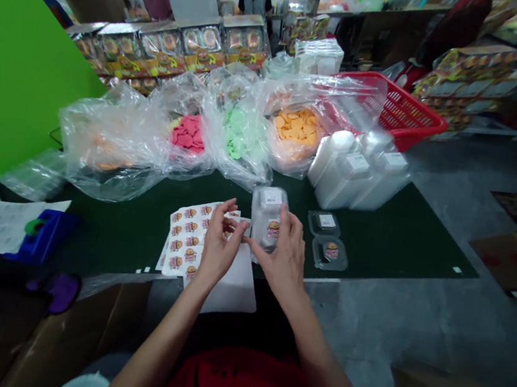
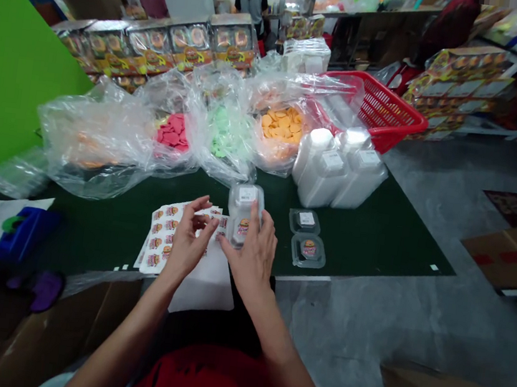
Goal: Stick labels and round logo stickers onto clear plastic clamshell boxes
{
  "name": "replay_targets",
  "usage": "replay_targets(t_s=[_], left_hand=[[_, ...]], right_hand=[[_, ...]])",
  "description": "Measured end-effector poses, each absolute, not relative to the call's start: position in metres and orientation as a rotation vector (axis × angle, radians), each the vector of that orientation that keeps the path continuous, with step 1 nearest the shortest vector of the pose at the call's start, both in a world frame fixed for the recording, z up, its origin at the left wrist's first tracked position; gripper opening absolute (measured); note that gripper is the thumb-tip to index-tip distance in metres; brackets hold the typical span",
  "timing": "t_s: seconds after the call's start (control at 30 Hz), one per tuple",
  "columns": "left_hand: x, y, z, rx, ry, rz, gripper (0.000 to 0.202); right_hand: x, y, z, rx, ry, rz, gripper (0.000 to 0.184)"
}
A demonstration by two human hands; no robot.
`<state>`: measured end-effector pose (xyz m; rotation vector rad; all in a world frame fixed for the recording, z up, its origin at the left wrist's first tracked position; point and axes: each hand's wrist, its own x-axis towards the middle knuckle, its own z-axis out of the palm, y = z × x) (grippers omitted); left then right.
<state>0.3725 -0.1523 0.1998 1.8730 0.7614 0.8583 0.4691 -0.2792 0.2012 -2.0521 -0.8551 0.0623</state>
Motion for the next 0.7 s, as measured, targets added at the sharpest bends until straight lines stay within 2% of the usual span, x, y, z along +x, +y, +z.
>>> replay_targets(t_s=[0.2, 0.47, 0.57, 0.7], left_hand=[[0.341, -0.155, 0.173, 1.716, 0.845, 0.776, 0.042], [0.333, -0.155, 0.172, 1.700, 0.869, 0.757, 0.035], [0.330, -0.154, 0.175, 1.698, 0.862, 0.811, 0.034], [0.317, -0.146, 0.171, 1.727, 0.948, 0.880, 0.036]], right_hand=[[0.472, -0.282, 0.206, -1.865, -0.690, 0.115, 0.098], [0.478, -0.298, 0.214, -1.494, -0.618, 0.224, 0.062], [0.498, -0.321, 0.212, -1.469, -0.546, 0.053, 0.061], [0.538, -0.363, 0.184, -1.814, -0.539, -0.272, 0.063]])
